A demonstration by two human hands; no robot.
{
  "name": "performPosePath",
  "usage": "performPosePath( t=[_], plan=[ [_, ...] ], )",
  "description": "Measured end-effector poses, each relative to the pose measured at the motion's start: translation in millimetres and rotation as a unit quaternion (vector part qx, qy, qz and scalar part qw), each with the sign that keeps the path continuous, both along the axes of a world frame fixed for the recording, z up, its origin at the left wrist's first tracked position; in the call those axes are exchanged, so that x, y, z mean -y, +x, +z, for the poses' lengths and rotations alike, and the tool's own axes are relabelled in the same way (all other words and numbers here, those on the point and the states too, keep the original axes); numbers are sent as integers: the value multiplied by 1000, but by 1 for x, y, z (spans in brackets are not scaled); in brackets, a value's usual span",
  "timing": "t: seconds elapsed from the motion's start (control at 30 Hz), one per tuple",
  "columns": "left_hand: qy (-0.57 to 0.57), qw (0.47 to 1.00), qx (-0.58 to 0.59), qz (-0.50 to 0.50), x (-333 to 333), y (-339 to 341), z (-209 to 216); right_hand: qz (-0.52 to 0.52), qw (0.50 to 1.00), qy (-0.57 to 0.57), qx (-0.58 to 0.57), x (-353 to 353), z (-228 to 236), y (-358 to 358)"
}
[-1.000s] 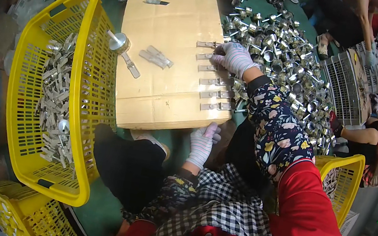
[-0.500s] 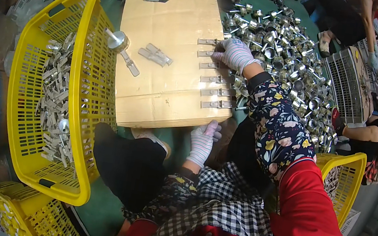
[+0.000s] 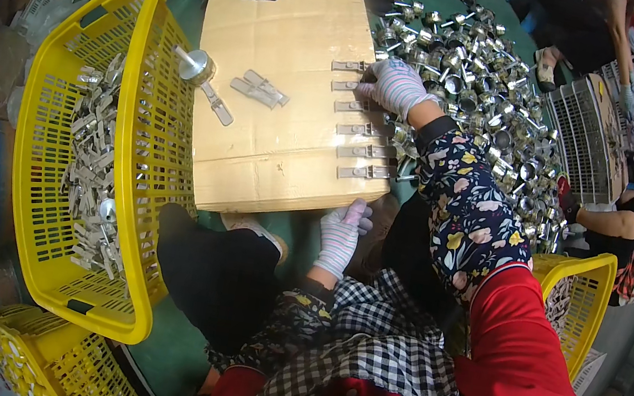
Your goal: The recorder is assembling metal hinge components while sitting on the floor with other workers.
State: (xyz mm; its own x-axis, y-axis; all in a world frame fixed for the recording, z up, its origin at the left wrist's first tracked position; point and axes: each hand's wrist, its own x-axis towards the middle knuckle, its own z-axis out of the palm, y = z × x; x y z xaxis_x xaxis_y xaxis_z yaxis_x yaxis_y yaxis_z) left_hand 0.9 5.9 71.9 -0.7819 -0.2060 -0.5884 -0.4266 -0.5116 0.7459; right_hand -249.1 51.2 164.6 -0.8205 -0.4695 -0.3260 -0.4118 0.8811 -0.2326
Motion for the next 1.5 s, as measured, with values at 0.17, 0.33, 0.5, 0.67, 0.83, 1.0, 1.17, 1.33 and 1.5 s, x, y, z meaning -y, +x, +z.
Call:
performPosePath(
  t=[0.17, 0.33, 0.5, 0.67, 0.83, 1.0, 1.17, 1.33, 1.5],
  plan=[
    [-9, 1000, 1, 0, -1, -1, 3, 0, 1000, 1, -3, -1, 5, 2],
    [-14, 1000, 2, -11, 0, -1, 3, -6, 1000, -7, 12, -1, 2, 0],
    [-11, 1000, 5, 2, 1, -2, 2, -36, 994, -101, 35, -9, 10, -5],
    [-19, 1000, 1, -5, 1, -1, 1, -178, 906, -383, -27, -57, -4, -37],
    [-22, 1000, 16, -11, 1, -2, 3, -238, 916, -323, 29, -78, -40, -42],
    [-38, 999, 13, -11, -2, -2, 2, -209, 944, -254, 25, -53, -65, -49],
    [-41, 999, 1, -8, -1, 0, 0, -218, 940, -260, 35, -32, -69, -45],
    [-35, 999, -4, -10, 0, 2, 0, -209, 949, -219, 89, -26, -66, -48],
    [-23, 1000, 0, -13, -3, 1, -4, -240, 942, -213, 97, -25, -62, -47]
  ],
)
